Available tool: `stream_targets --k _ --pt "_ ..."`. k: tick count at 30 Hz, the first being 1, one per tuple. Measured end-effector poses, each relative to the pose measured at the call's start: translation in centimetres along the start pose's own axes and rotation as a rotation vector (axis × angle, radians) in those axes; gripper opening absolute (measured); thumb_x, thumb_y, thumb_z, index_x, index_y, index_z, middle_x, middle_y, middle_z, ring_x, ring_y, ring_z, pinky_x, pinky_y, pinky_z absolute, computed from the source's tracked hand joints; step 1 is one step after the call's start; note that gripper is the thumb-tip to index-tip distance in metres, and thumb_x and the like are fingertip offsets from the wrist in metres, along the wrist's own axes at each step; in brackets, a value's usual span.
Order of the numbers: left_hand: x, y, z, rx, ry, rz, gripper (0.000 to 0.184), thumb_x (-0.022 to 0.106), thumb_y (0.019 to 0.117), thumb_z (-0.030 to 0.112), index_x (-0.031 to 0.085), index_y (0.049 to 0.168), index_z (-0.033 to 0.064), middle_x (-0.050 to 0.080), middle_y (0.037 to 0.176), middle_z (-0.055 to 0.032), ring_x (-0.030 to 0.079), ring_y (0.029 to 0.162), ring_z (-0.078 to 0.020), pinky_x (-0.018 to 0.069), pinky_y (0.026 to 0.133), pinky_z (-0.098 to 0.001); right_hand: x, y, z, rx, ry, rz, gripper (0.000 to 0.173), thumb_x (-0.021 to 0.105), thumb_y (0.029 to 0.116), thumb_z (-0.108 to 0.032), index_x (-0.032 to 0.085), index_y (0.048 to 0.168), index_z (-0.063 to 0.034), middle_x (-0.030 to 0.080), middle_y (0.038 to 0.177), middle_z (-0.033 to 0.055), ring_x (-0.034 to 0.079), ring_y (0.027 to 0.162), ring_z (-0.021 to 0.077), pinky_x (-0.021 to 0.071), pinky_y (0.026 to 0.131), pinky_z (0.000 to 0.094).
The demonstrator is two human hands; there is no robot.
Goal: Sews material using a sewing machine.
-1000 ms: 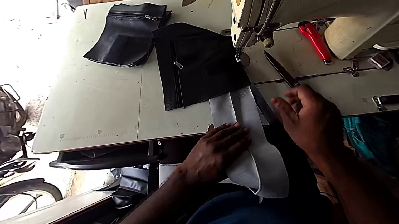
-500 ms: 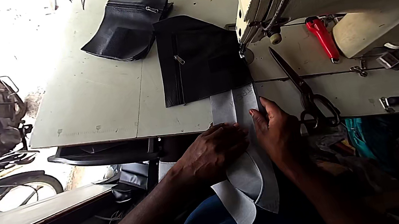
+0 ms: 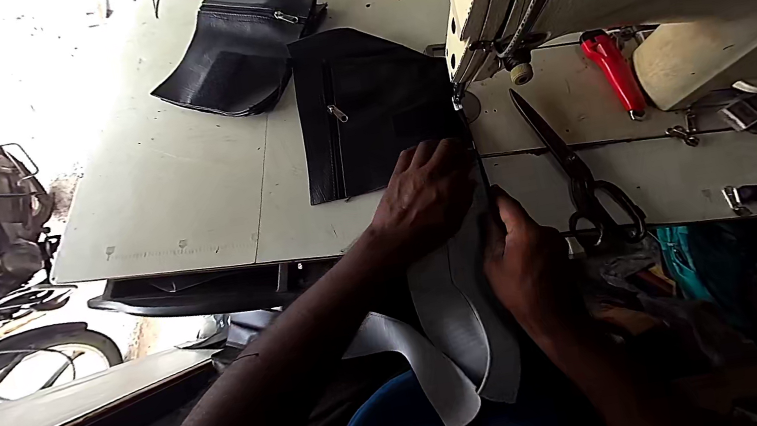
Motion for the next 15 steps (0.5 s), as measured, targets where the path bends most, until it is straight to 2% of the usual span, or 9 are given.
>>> stream_targets --k 4,7,10,12,15 --pt "-0.21 -0.47 -0.74 0.032 0.031 -0.037 0.040 0.040 0.1070 0.031 0.064 0.138 0.0288 0.062 0.134 0.0000 0.058 0.117 -0.0227 0.0477 0.092 -0.0428 0.07 0.04 0.05 0.012 -0.011 -0.010 0.042 0.050 0.1080 -0.032 0.059 0.145 -0.0129 0.067 0.069 0.0084 0.065 0.055 0.0260 0.0536 0.050 0.0454" --pt "-0.43 -0.24 -0.91 0.050 0.034 -0.057 0.040 0.039 0.1072 0.028 0.065 0.137 0.0297 0.062 0.133 -0.0005 0.058 0.112 -0.0237 0.0468 0.088 -0.0431 0.07 0.13 -0.04 -0.019 -0.061 -0.035 0.042 0.051 0.1073 -0.027 0.060 0.145 -0.0117 0.067 0.068 0.0091 0.065 0.055 0.0266 0.0535 0.049 0.0457" --pt "-0.30 -0.36 -1.08 0.073 0.003 -0.044 0.039 0.039 0.1077 0.025 0.067 0.135 0.0260 0.062 0.134 -0.0006 0.058 0.114 -0.0231 0.0465 0.093 -0.0427 0.01 0.21 0.02 -0.058 -0.095 -0.058 0.040 0.050 0.1070 -0.026 0.062 0.142 -0.0113 0.066 0.065 0.0078 0.065 0.055 0.0260 0.0526 0.048 0.0443" --pt "-0.17 -0.52 -1.14 0.102 -0.040 -0.006 0.037 0.042 0.1068 0.021 0.070 0.130 0.0212 0.065 0.131 -0.0010 0.060 0.115 -0.0221 0.0473 0.100 -0.0416 -0.12 0.31 0.17 -0.084 -0.102 -0.060 0.039 0.050 0.1063 -0.026 0.063 0.140 -0.0110 0.064 0.063 0.0062 0.064 0.053 0.0248 0.0515 0.047 0.0432" --pt "-0.08 -0.63 -1.17 0.127 -0.081 0.023 0.034 0.045 0.1062 0.018 0.073 0.124 0.0172 0.067 0.128 -0.0017 0.061 0.116 -0.0207 0.0478 0.104 -0.0387 -0.37 0.42 0.15 -0.105 -0.097 -0.072 0.037 0.050 0.1064 -0.027 0.065 0.136 -0.0111 0.062 0.061 0.0046 0.063 0.052 0.0231 0.0500 0.046 0.0416"
Point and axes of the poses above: each hand's wrist, its own y-axis towards the middle knuckle, its own x-axis out of the palm, z = x × y, the point moved 2 cm from there along y, towards the middle knuckle
